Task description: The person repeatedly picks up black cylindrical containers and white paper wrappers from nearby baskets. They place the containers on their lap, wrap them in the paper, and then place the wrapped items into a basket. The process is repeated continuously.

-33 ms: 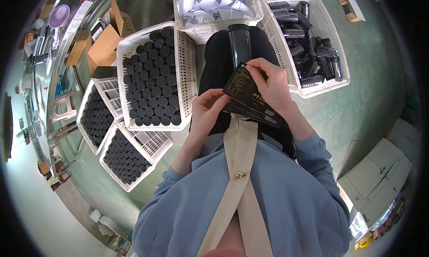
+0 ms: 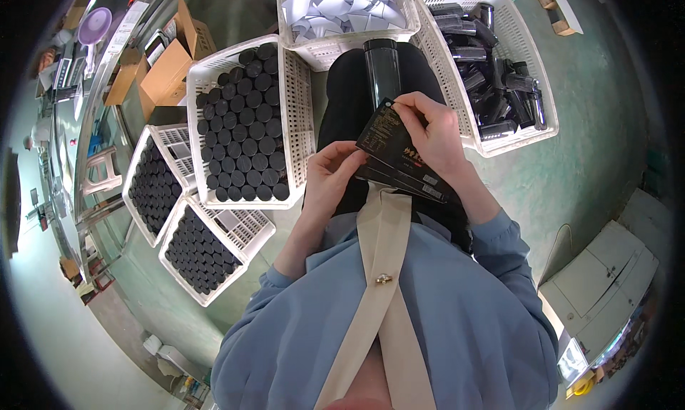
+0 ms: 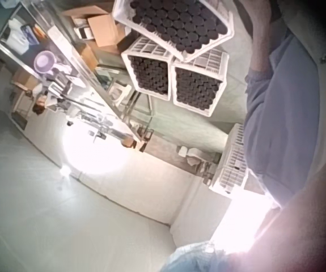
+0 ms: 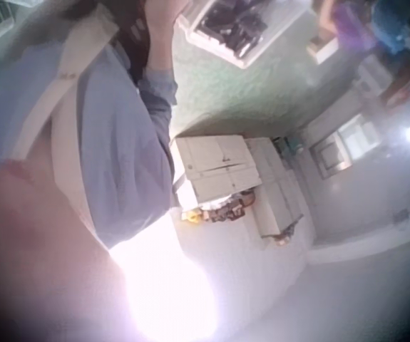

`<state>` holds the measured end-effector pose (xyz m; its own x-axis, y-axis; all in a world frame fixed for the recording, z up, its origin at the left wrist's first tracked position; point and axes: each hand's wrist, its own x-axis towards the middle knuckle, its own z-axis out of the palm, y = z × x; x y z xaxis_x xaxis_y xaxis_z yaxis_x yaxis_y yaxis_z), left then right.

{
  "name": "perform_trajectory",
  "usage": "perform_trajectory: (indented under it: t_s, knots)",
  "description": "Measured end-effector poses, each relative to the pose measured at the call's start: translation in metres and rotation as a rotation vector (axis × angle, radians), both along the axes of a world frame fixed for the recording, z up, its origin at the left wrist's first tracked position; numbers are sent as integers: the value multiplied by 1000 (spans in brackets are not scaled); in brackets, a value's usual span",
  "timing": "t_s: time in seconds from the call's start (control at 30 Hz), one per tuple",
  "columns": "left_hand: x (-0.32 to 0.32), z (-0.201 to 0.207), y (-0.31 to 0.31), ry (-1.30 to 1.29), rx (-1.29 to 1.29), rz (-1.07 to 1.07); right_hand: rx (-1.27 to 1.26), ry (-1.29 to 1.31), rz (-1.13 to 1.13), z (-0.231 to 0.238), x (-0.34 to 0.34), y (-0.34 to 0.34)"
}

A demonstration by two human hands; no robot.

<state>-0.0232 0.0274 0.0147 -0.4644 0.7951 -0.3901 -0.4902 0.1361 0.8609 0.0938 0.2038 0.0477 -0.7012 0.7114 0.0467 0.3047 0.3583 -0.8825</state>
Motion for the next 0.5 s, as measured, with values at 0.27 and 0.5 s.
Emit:
perform_trajectory:
  t_s: [0.27,0.5]
  knots:
    - [-1,1,4,-24,59,25,29,-5,-8,-2,2,1]
    - [0,2,8,81,74,-23,482,73,52,29,-3,-8]
